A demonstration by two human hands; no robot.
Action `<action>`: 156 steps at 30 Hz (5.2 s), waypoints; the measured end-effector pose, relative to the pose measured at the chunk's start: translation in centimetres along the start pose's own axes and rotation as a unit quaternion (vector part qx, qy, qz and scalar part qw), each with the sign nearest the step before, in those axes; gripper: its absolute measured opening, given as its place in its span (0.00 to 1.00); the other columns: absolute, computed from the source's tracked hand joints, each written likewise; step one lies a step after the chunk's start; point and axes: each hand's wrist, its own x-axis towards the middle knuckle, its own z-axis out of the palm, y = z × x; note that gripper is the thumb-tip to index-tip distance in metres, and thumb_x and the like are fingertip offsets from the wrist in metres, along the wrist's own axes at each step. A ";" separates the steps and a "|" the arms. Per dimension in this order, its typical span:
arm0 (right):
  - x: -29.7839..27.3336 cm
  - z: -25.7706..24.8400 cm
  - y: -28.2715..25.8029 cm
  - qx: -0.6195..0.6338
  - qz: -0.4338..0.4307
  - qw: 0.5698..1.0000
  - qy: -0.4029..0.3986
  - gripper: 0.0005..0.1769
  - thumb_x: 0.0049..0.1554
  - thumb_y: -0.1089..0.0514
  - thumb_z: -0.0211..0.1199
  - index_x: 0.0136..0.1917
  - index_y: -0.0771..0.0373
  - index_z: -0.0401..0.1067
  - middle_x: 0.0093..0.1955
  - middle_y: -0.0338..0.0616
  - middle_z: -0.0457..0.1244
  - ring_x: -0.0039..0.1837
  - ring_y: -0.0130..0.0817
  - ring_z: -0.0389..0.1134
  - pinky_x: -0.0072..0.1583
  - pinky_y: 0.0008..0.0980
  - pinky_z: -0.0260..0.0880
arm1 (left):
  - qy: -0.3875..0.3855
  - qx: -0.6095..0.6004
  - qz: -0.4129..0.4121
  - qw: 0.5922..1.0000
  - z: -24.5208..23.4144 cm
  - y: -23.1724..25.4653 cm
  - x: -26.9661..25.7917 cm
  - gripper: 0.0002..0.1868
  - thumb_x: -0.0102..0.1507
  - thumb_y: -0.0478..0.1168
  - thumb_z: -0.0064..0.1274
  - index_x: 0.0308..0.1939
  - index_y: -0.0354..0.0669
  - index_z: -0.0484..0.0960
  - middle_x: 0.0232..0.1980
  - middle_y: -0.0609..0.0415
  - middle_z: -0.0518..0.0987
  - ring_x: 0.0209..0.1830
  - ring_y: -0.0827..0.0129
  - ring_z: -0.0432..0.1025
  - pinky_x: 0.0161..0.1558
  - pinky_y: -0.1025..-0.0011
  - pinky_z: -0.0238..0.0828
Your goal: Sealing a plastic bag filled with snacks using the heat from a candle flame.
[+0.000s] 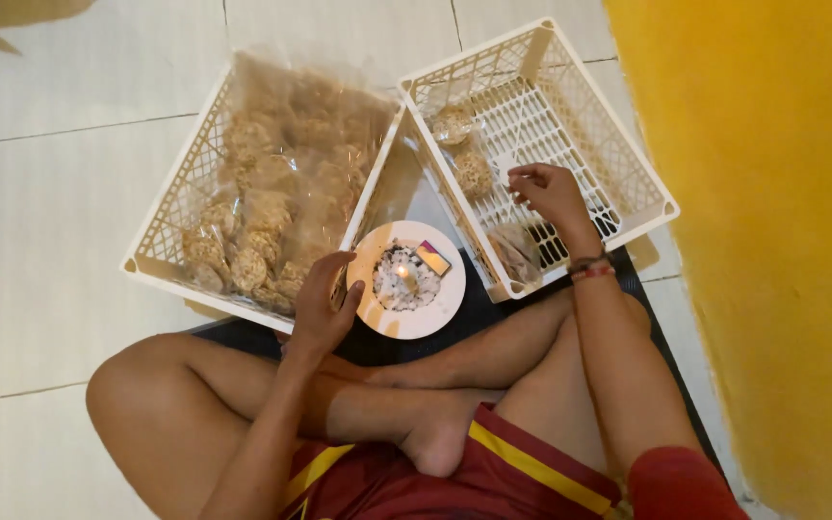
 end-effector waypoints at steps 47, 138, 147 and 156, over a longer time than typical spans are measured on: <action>21.6 9.9 3.6 0.074 0.014 0.997 0.015 0.27 0.52 0.61 0.64 0.63 0.64 0.61 0.55 0.49 0.64 0.54 0.36 0.68 0.53 0.29 0.73 | -0.015 0.016 -0.043 0.999 0.6 0.8 0.3 0.26 0.56 0.40 0.61 0.57 0.39 0.77 0.63 0.45 0.77 0.66 0.52 0.72 0.62 0.60 0.71; 16.8 10.6 2.4 -0.133 -0.207 0.965 -0.094 0.63 0.48 0.55 0.71 0.81 0.68 0.31 0.65 0.61 0.61 0.64 0.50 0.68 0.64 0.37 0.70 | -0.011 0.032 -0.029 0.999 0.9 0.7 0.0 0.23 0.54 0.39 0.63 0.53 0.38 0.79 0.61 0.48 0.77 0.67 0.53 0.71 0.61 0.61 0.71; 17.8 11.7 2.5 -0.079 -0.180 0.977 -0.081 0.72 0.53 0.53 0.69 0.78 0.67 0.08 0.63 0.61 0.64 0.59 0.45 0.71 0.61 0.31 0.71 | -0.001 0.040 -0.019 0.999 0.9 0.8 0.1 0.23 0.54 0.39 0.62 0.53 0.38 0.80 0.61 0.47 0.77 0.67 0.52 0.71 0.61 0.61 0.71; 19.2 9.7 4.9 -0.004 -0.084 0.996 -0.027 0.69 0.45 0.59 0.69 0.83 0.46 0.22 0.81 0.75 0.40 0.79 0.72 0.46 0.71 0.55 0.63 | -0.001 0.031 -0.019 0.999 0.8 1.0 0.1 0.23 0.54 0.37 0.62 0.53 0.37 0.80 0.60 0.48 0.78 0.68 0.53 0.72 0.61 0.62 0.71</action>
